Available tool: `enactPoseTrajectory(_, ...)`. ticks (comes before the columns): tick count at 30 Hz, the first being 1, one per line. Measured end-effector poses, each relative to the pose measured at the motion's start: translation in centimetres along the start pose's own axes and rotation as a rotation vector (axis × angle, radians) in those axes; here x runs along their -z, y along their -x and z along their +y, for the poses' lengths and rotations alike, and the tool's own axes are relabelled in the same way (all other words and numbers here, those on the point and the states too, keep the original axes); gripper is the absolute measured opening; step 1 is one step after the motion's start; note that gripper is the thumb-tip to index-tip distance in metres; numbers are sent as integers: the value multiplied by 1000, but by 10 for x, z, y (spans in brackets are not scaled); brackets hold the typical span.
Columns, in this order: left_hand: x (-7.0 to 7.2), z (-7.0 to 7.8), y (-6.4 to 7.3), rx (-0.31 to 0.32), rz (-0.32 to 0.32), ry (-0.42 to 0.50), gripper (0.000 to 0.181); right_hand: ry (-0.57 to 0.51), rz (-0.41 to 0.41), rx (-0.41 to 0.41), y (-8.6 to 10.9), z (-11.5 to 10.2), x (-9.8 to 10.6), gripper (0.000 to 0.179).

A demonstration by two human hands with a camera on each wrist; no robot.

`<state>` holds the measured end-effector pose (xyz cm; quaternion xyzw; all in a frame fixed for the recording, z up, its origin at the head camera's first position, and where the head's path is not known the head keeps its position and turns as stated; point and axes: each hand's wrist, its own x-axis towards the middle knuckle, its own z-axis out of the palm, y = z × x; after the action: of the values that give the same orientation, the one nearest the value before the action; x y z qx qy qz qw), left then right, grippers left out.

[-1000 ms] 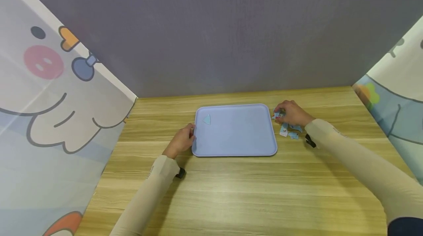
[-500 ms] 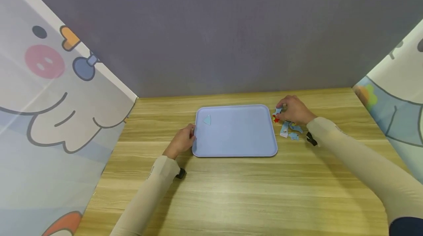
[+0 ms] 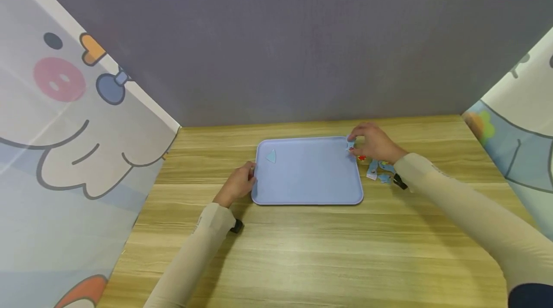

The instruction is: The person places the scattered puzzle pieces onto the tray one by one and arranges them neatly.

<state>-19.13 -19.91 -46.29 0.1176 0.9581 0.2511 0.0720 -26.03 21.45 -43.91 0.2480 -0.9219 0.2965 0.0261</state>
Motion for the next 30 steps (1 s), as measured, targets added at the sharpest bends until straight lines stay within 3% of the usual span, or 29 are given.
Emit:
enactPoseTrajectory(13, 1, 2, 1, 6, -3, 14, 42, -63, -33, 137, -17, -29, -25, 23)
enactPoseTrajectory(30, -1, 1, 1, 15, 6, 13, 41, -140, -118, 158, -55, -69, -69, 27)
